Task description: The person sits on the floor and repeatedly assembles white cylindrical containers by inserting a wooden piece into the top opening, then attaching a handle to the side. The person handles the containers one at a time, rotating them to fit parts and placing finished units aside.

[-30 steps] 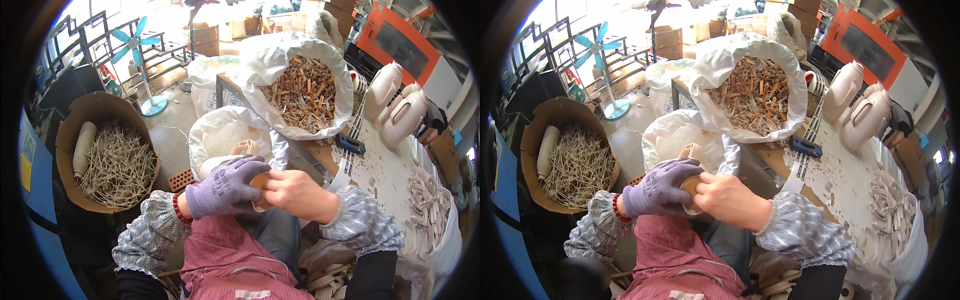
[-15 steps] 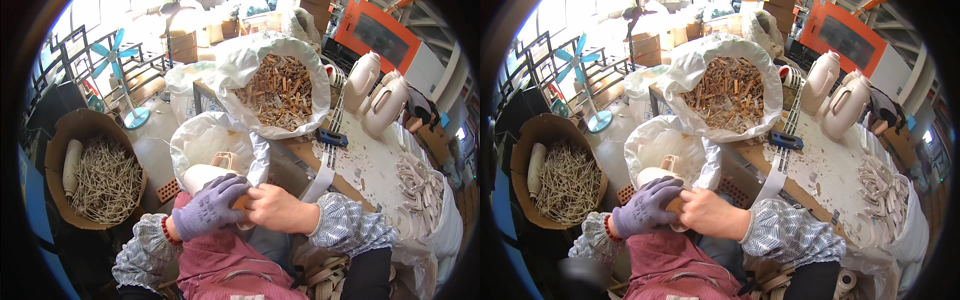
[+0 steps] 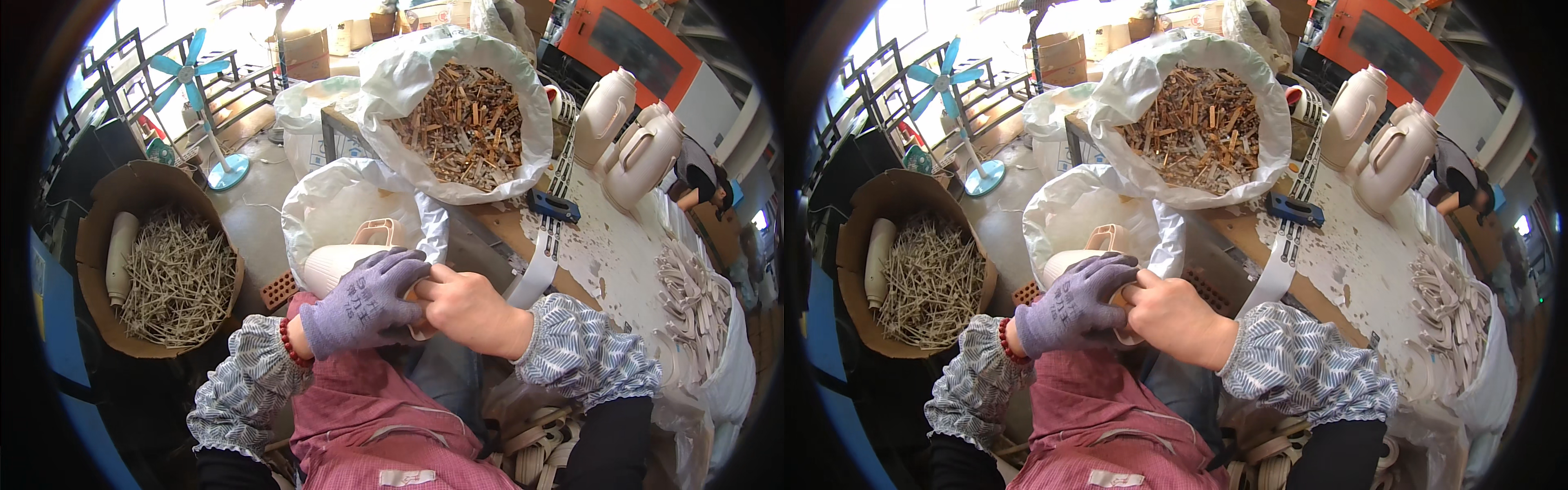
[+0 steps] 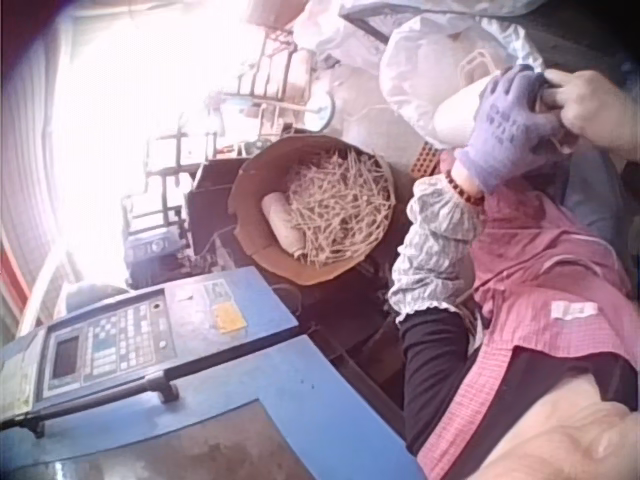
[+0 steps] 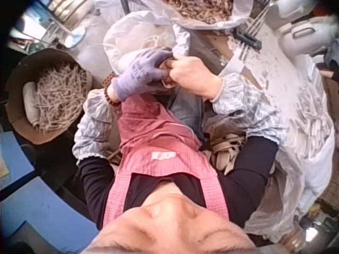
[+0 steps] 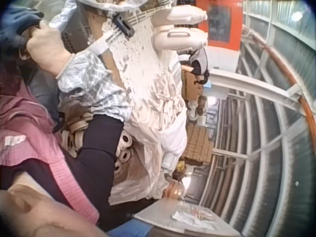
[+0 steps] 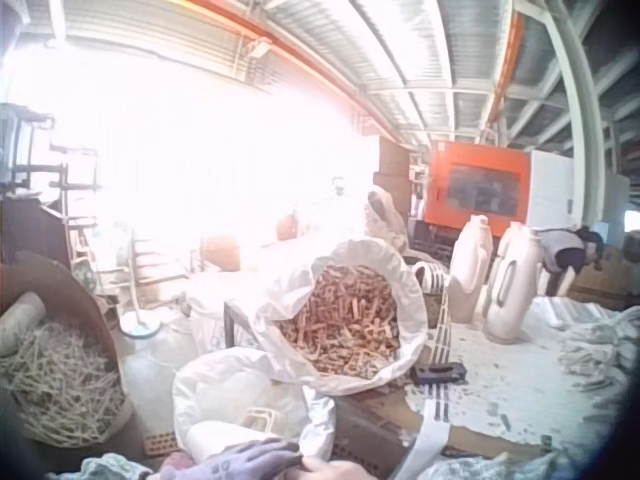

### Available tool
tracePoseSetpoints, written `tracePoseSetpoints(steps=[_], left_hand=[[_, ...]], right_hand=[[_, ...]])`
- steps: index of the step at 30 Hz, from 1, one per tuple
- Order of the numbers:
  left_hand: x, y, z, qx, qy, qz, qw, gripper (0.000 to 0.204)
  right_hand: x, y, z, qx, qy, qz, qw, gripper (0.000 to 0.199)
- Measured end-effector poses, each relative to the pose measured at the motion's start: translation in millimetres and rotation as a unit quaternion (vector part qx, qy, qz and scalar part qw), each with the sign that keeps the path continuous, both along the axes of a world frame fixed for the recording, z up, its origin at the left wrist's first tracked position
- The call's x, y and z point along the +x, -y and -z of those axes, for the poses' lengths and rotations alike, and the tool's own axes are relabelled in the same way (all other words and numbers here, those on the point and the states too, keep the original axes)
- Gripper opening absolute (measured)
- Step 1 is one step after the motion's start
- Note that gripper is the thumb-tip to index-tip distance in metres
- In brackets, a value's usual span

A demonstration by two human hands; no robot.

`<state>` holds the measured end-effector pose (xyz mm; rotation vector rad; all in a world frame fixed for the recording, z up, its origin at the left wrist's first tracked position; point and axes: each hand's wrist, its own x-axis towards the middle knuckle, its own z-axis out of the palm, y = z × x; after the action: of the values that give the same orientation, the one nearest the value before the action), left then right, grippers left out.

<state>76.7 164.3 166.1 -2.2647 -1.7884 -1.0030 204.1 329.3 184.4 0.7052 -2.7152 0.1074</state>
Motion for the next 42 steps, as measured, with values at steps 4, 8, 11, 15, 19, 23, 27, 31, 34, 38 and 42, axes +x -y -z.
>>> tracePoseSetpoints(steps=[4,8,11,15,19,23,27,31,34,38,42], left_hand=[[-6,-4,1,0.005,-0.011,0.008,1.0,0.03],[-8,-2,6,0.001,-0.016,0.007,1.0,0.029],[-4,-3,7,0.0,-0.013,0.016,1.0,0.031],[-1,-5,10,0.005,-0.012,0.024,1.0,0.031],[-7,2,2,-0.003,-0.004,0.04,0.999,0.031],[-11,6,0,-0.014,-0.003,0.027,1.0,0.03],[-1,12,2,-0.038,-0.017,0.035,0.999,0.028],[1,17,2,-0.023,0.004,0.032,0.999,0.028],[-1,29,-10,-0.031,0.005,0.034,0.999,0.028],[-19,95,-39,0.026,0.087,0.064,0.994,0.035],[1,122,-20,-0.022,0.179,-0.079,0.98,0.04]], right_hand=[[5,-13,-6,0.017,0.021,0.029,0.999,0.012],[7,-20,-3,0.003,0.066,0.008,0.998,0.014],[11,-15,-3,0.03,0.06,0.001,0.998,0.013],[17,-7,1,0.059,0.04,0.021,0.997,0.011],[20,-13,1,0.05,0.018,-0.022,0.998,0.013],[22,-8,2,0.072,-0.032,-0.041,0.996,0.013],[23,-6,15,0.081,-0.003,-0.069,0.994,0.014],[28,2,23,0.073,0.0,-0.053,0.996,0.029],[26,2,11,0.023,0.0,-0.085,0.996,0.032],[-16,-47,-12,-0.19,-0.105,-0.101,0.971,0.021],[-90,-176,29,-0.151,-0.156,0.261,0.94,0.018]])
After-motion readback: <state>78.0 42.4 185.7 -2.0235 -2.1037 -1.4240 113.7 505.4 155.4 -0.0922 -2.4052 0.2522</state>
